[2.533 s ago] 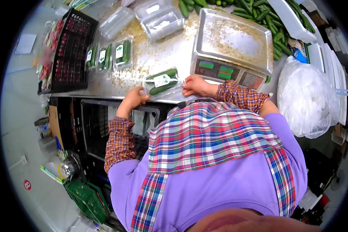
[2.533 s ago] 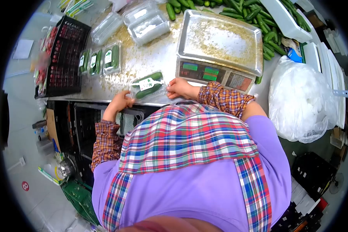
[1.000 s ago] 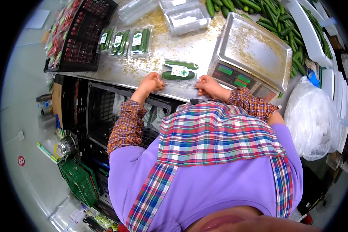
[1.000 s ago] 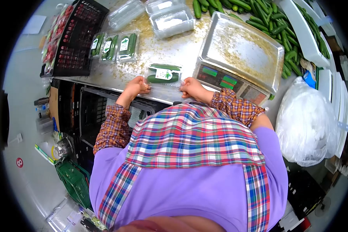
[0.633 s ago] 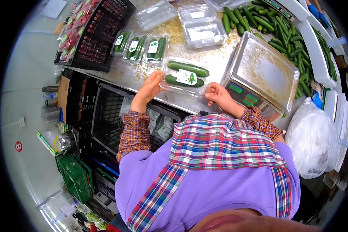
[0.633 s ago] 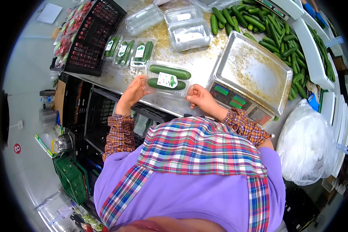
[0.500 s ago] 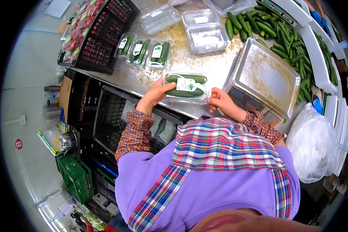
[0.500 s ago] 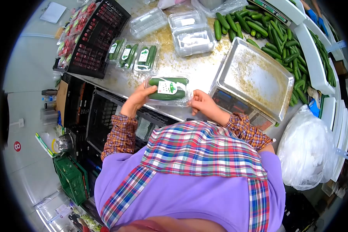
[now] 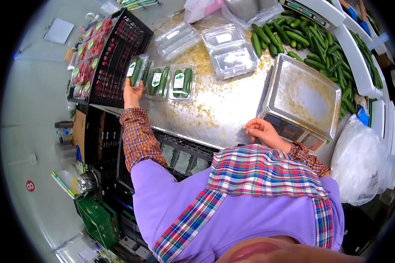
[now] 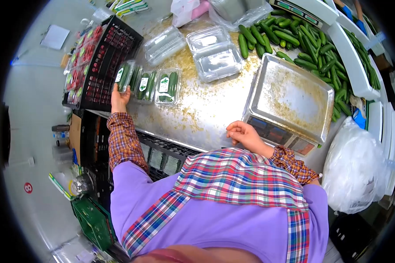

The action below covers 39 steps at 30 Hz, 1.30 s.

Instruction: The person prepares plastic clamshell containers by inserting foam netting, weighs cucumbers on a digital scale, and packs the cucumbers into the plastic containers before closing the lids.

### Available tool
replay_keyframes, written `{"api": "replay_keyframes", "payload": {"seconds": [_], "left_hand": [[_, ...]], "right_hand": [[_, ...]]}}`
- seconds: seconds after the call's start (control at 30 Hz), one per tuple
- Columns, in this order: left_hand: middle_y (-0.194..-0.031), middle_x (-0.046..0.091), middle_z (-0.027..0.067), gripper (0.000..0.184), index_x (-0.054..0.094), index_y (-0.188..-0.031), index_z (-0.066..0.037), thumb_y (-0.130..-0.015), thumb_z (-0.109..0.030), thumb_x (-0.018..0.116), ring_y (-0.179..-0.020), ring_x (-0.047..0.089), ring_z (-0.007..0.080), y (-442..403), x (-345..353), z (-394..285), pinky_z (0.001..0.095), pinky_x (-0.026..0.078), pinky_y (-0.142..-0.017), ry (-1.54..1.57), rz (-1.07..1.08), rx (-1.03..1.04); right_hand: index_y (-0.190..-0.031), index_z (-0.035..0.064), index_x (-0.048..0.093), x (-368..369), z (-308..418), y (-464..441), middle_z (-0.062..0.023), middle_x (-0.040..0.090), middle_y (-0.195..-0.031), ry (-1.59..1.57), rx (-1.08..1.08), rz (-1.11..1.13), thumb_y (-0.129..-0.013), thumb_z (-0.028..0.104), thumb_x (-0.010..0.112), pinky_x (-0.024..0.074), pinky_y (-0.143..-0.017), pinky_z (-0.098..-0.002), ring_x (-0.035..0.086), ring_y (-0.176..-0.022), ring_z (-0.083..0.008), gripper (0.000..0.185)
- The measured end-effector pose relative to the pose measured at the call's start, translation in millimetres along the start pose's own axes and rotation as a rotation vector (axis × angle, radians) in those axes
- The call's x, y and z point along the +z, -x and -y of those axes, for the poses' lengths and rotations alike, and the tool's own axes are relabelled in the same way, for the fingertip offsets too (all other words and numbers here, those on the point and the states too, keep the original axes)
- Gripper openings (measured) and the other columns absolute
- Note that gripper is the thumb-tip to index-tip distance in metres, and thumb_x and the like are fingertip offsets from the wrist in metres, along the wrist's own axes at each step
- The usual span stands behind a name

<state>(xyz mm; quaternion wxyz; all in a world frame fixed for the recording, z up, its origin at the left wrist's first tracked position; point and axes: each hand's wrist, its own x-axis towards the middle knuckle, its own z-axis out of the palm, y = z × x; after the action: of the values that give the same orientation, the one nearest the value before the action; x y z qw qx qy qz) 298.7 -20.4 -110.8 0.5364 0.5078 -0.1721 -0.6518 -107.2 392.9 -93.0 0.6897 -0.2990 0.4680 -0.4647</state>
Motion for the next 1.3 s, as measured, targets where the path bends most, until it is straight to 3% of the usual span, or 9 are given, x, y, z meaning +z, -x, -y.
{"api": "replay_keyframes", "payload": {"seconds": [0.37, 0.47, 0.5, 0.57, 0.63, 0.8, 0.93, 1.07, 1.3], "left_hand": [[-0.096, 0.049, 0.0137, 0.05, 0.048, -0.113, -0.006, -0.085, -0.047, 0.056, -0.073, 0.048, 0.0226, 1, -3, -1, 0.0336, 0.048, -0.066, -0.541, -0.355, 0.005], [-0.098, 0.054, 0.0176, 0.053, 0.042, -0.12, -0.003, -0.08, -0.026, 0.068, -0.076, 0.057, 0.0251, -21, -51, -13, 0.0368, 0.049, -0.06, -1.684, 0.266, 0.612], [-0.107, 0.055, 0.0175, 0.062, 0.037, -0.127, -0.003, -0.077, -0.018, 0.072, -0.077, 0.06, 0.0276, -18, -52, -9, 0.0386, 0.049, -0.058, -1.679, 0.24, 0.679], [-0.103, 0.055, 0.0092, 0.052, 0.046, -0.122, -0.009, -0.085, -0.043, 0.061, -0.074, 0.057, 0.025, -21, -39, 0, 0.0378, 0.048, -0.061, -0.325, 0.007, -0.056], [-0.091, 0.052, 0.0043, 0.05, 0.054, -0.098, -0.012, -0.082, -0.059, 0.056, -0.067, 0.046, 0.0185, -23, -54, -3, 0.0321, 0.044, -0.061, -0.654, -0.031, -0.117], [-0.084, 0.049, 0.004, 0.037, 0.054, -0.099, -0.007, -0.086, -0.042, 0.058, -0.06, 0.048, 0.0147, 17, -21, 22, 0.03, 0.043, -0.052, -0.909, -0.433, 0.154], [-0.058, 0.042, -0.0039, 0.014, 0.055, -0.082, -0.009, -0.087, -0.021, 0.056, -0.046, 0.039, 0.007, 47, 9, 35, 0.0226, 0.031, -0.04, -0.781, -0.052, 0.477], [-0.071, 0.054, -0.0024, 0.017, 0.061, -0.095, 0.002, -0.086, -0.013, 0.06, -0.06, 0.043, 0.0057, 126, 122, 78, 0.0205, 0.037, -0.053, -0.9, 0.35, 0.781], [-0.085, 0.062, 0.0174, 0.02, 0.064, -0.087, -0.003, -0.077, -0.019, 0.067, -0.076, 0.059, 0.0357, 186, 238, 194, 0.0426, 0.047, -0.07, -1.688, 0.778, 1.368]], "right_hand": [[-0.104, 0.0018, 0.055, -6, 1, 9, -0.0049, 0.061, -0.087, 0.035, -0.027, -0.061, -0.089, 0.007, 0.054, 0.0475, -0.059, -0.0229, 0.055, -0.067, -0.0084, 0.016], [-0.101, 0.0037, 0.057, -2, 3, 11, -0.0027, 0.061, -0.083, 0.07, -0.017, -0.091, -0.086, 0.008, 0.06, 0.0484, -0.056, -0.0227, 0.056, -0.066, -0.0077, 0.016], [-0.101, 0.0044, 0.057, -5, 1, 15, -0.0023, 0.061, -0.083, 0.124, -0.039, -0.066, -0.086, 0.008, 0.06, 0.0485, -0.055, -0.0223, 0.057, -0.066, -0.0071, 0.016], [-0.1, 0.0034, 0.057, -6, 14, 27, -0.0032, 0.062, -0.084, 0.165, -0.105, -0.034, -0.086, 0.009, 0.059, 0.0482, -0.056, -0.0224, 0.057, -0.066, -0.0067, 0.015], [-0.101, 0.0029, 0.057, -11, 31, 42, -0.0039, 0.062, -0.083, 0.235, -0.142, -0.058, -0.087, 0.011, 0.058, 0.0489, -0.059, -0.0232, 0.058, -0.068, -0.0078, 0.016], [-0.093, 0.0034, 0.059, -62, 55, 92, -0.0037, 0.063, -0.08, 0.369, -0.278, -0.22, -0.088, 0.014, 0.059, 0.0504, -0.063, -0.0248, 0.061, -0.073, -0.0097, 0.012], [-0.089, 0.0029, 0.056, -104, 76, 128, -0.0031, 0.061, -0.076, 0.327, -0.338, -0.403, -0.092, 0.015, 0.052, 0.049, -0.062, -0.0233, 0.059, -0.068, -0.0092, 0.014], [-0.088, 0.0033, 0.055, -126, 78, 143, -0.002, 0.059, -0.077, 0.144, -0.348, -0.521, -0.093, 0.016, 0.052, 0.0473, -0.064, -0.0221, 0.056, -0.068, -0.0083, 0.015], [-0.088, 0.0032, 0.056, -148, 74, 148, -0.0017, 0.059, -0.078, 0.115, -0.341, -0.522, -0.092, 0.015, 0.054, 0.0464, -0.064, -0.0228, 0.055, -0.068, -0.0085, 0.013]]}}
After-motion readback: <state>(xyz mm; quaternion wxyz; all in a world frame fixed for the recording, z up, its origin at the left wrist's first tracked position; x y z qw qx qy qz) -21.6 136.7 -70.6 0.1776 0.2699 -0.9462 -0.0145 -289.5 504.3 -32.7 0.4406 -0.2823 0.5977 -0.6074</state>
